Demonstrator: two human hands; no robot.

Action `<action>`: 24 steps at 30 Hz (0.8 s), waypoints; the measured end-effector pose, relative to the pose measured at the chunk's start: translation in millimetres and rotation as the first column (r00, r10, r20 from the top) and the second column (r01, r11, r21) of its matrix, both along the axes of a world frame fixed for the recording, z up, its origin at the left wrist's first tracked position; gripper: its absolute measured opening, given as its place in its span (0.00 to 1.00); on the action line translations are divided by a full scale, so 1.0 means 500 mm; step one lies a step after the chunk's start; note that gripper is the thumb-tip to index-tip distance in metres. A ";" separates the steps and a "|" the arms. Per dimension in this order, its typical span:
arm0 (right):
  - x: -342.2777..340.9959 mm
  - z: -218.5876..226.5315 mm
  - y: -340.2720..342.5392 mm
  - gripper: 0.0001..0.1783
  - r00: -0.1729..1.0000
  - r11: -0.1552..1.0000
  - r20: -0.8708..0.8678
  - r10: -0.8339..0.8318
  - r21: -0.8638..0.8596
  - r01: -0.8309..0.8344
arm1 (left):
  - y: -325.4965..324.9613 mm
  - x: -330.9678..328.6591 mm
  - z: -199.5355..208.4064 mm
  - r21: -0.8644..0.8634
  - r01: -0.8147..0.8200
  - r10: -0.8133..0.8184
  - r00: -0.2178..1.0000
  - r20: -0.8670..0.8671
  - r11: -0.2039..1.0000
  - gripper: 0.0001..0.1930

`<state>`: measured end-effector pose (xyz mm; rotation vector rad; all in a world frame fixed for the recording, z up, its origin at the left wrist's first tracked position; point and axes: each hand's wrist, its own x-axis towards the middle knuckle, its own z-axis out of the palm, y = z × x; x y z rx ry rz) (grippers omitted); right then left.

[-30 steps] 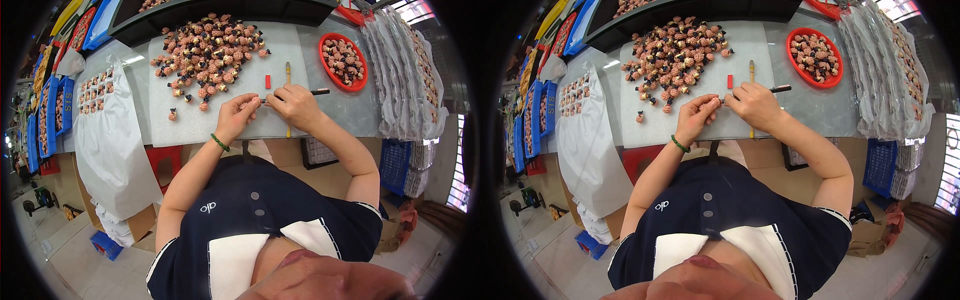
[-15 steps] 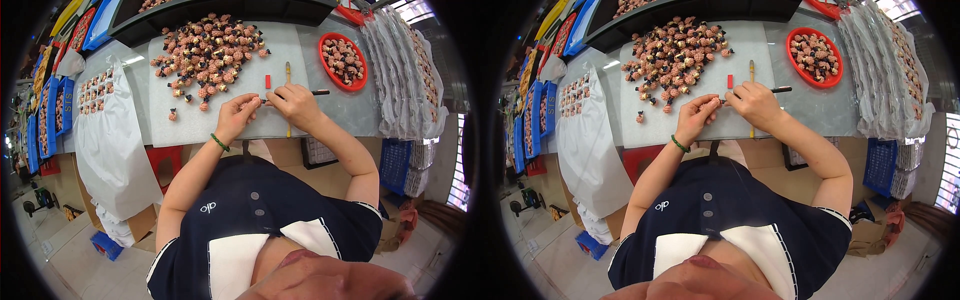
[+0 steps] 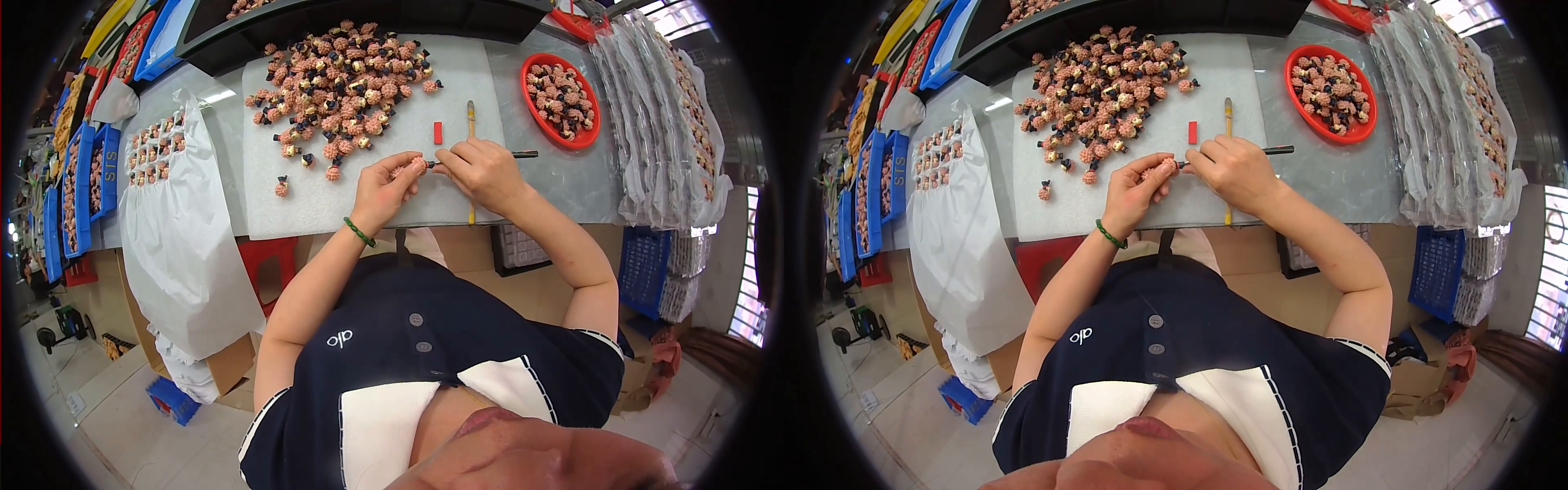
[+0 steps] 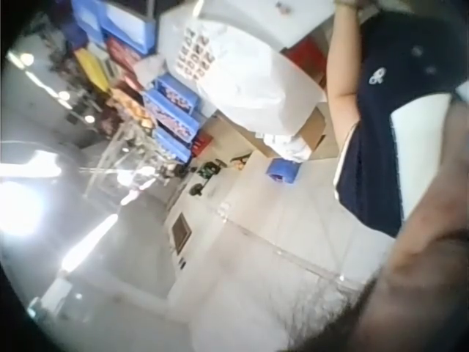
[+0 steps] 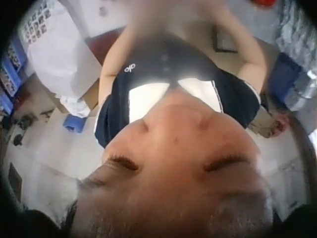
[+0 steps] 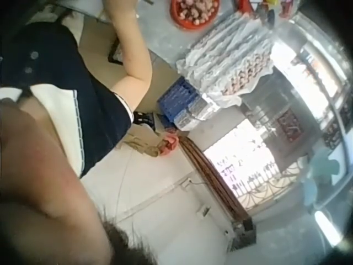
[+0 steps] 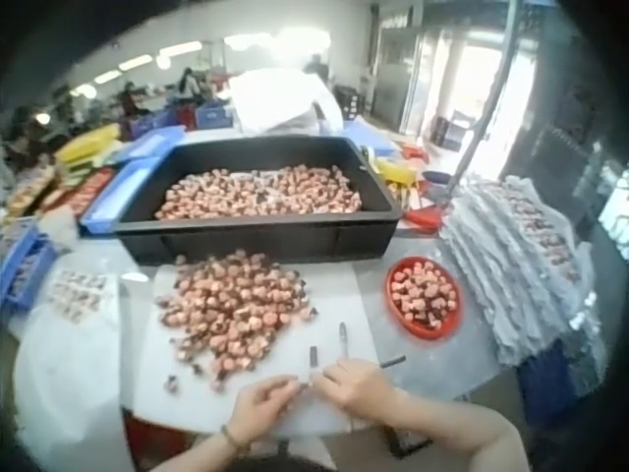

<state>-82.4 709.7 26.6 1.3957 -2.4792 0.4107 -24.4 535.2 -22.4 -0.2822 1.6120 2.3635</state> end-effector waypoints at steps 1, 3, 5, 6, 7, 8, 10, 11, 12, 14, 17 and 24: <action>0.000 0.001 0.001 0.11 1.000 1.000 0.000 0.001 0.000 -0.001 | 0.002 0.000 -0.001 0.008 0.000 0.000 1.000 0.002 1.000 0.13; -0.001 0.003 0.003 0.12 1.000 1.000 -0.007 0.004 0.006 -0.004 | 0.004 0.001 0.003 -0.003 -0.002 0.002 1.000 0.001 1.000 0.13; -0.001 0.006 0.002 0.12 1.000 1.000 -0.017 0.006 0.008 -0.006 | 0.005 0.001 0.004 -0.015 -0.002 0.002 1.000 0.000 1.000 0.13; -0.001 0.007 0.001 0.12 1.000 1.000 -0.027 0.009 0.010 -0.009 | 0.005 0.000 0.004 -0.007 0.000 0.000 1.000 0.000 1.000 0.13; -0.001 0.006 0.001 0.12 1.000 1.000 -0.027 0.009 0.009 -0.008 | 0.005 0.000 0.004 0.001 0.003 -0.003 1.000 0.000 1.000 0.13; -0.001 0.005 0.000 0.10 0.999 1.000 -0.044 0.009 0.000 -0.009 | 0.005 0.000 0.004 0.000 0.003 -0.003 1.000 0.000 1.000 0.13; -0.001 0.004 0.003 0.09 0.998 1.000 -0.060 0.011 -0.007 -0.011 | 0.008 0.000 0.003 -0.006 0.004 -0.004 1.000 -0.001 1.000 0.13; -0.001 0.004 0.004 0.09 0.998 1.000 -0.056 0.009 -0.009 -0.009 | 0.009 0.000 0.003 -0.006 0.003 -0.003 1.000 -0.001 1.000 0.13; 0.000 0.004 0.005 0.09 0.999 1.000 -0.052 0.005 -0.012 -0.006 | 0.009 -0.001 0.003 -0.003 0.004 -0.004 1.000 -0.001 1.000 0.13; 0.000 0.005 0.006 0.09 0.999 1.000 -0.052 0.017 0.007 -0.017 | 0.009 -0.001 0.003 0.000 0.005 -0.005 1.000 -0.001 1.000 0.13; -0.001 0.006 0.009 0.10 0.999 0.999 -0.039 0.037 0.028 -0.036 | 0.007 -0.002 0.005 -0.010 0.008 -0.008 1.000 0.002 1.000 0.13; 0.001 0.001 0.013 0.12 1.000 1.000 -0.015 0.007 0.006 -0.007 | 0.012 -0.002 0.003 -0.001 0.014 -0.014 1.000 0.006 1.000 0.13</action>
